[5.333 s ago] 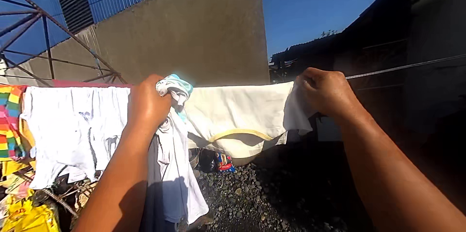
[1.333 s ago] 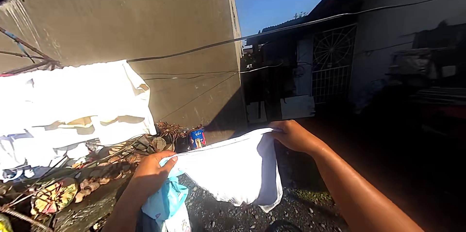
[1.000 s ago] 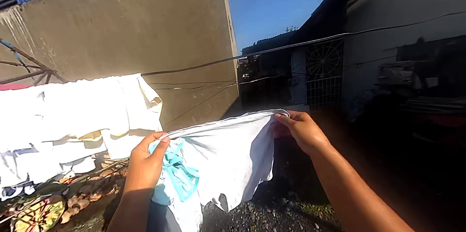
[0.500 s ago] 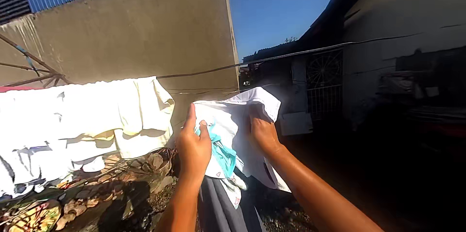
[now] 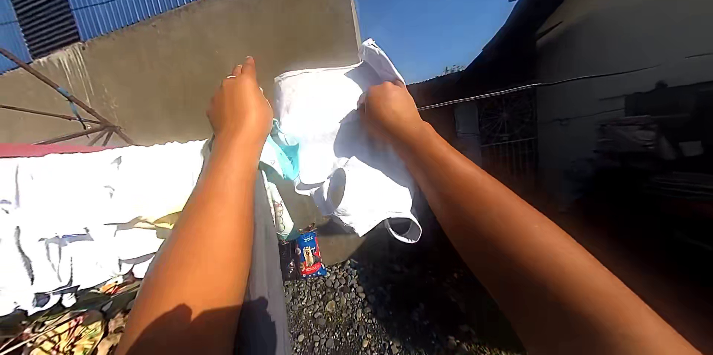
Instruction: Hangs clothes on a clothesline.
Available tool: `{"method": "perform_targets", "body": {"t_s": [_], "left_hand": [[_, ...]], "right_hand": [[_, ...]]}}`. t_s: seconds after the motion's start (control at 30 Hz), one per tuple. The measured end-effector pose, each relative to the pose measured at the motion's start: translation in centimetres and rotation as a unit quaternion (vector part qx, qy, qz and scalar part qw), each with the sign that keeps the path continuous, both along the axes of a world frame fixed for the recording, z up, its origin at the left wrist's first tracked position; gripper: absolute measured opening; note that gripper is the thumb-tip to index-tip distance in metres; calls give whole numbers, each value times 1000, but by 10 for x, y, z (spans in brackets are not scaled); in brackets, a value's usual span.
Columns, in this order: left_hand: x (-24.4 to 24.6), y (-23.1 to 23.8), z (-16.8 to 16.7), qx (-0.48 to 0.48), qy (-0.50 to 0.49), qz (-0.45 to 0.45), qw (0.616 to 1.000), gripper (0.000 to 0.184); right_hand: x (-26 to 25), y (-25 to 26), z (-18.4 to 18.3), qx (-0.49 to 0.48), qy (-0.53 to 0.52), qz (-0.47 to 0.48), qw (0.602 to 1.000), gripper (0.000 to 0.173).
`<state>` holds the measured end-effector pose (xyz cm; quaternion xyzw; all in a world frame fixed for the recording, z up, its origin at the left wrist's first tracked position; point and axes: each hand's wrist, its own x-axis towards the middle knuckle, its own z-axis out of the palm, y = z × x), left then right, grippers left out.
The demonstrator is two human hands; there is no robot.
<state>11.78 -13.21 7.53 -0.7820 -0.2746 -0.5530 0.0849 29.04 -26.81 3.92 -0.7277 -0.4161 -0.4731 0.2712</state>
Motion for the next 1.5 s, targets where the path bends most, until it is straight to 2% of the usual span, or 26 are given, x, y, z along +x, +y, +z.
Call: {"method": "perform_targets", "body": {"t_s": [0.07, 0.13, 0.23, 0.37, 0.47, 0.6, 0.77, 0.83, 0.9, 0.97, 1.07, 1.13, 1.17, 1.23, 1.3, 1.33, 1.4, 1.43, 1.47, 1.5], "left_hand": [[-20, -2, -8, -20, 9, 11, 1000, 45], [-43, -10, -20, -14, 14, -15, 1000, 26], [-61, -19, -35, -45, 79, -82, 993, 17], [-46, -12, -46, -92, 197, -162, 963, 19], [-31, -8, -55, -102, 222, -201, 949, 24], [-36, -3, -56, -89, 188, -157, 965, 29], [-55, -2, -47, -86, 109, -53, 989, 27], [-54, 6, -46, -86, 126, -37, 988, 30], [-52, 12, -47, -78, 156, -28, 984, 31], [-53, 8, -51, -79, 159, -36, 983, 31], [-60, -2, -57, -92, 110, -92, 985, 27], [-67, -2, -65, -100, 59, -151, 982, 23], [-70, 1, -71, -99, 34, -186, 977, 22], [-76, 5, -87, -104, -11, -248, 963, 20], [-81, 4, -105, -118, -54, -297, 946, 20], [-82, 2, -114, -129, -77, -323, 935, 21], [-86, -3, -131, -162, -131, -377, 902, 23], [-88, -4, -138, -177, -159, -398, 886, 24], [-90, -3, -144, -191, -182, -411, 872, 25], [-93, -2, -149, -205, -199, -417, 863, 27]], "right_hand": [[-1, -12, -9, -39, 51, 6, 998, 26], [8, -24, -26, -22, 25, 45, 998, 27], [29, -38, -40, 10, -35, 97, 995, 24], [42, -59, -39, 6, -21, 126, 992, 22], [36, -68, -40, 8, -1, 159, 987, 18], [32, -71, -41, 13, 29, 161, 986, 20], [22, -53, -41, 30, 40, 94, 994, 24], [18, -35, -43, 13, -6, 72, 997, 30], [9, -9, -47, -37, -38, 64, 997, 44], [-6, 20, -51, -81, -48, 63, 994, 49], [-32, 54, -54, -121, -55, 71, 989, 49], [-47, 59, -57, -104, -68, 89, 988, 43], [-53, 56, -61, -65, -79, 120, 987, 38], [-68, 41, -79, 58, -97, 224, 968, 33], [-92, 17, -113, 111, -7, 341, 934, 28], [-102, 4, -134, 76, 68, 376, 921, 34], [-114, -12, -178, -59, 202, 402, 891, 64], [-117, -13, -199, -104, 237, 403, 878, 78], [-119, -9, -220, -130, 265, 408, 864, 84], [-118, -4, -239, -144, 289, 419, 849, 81]]}}
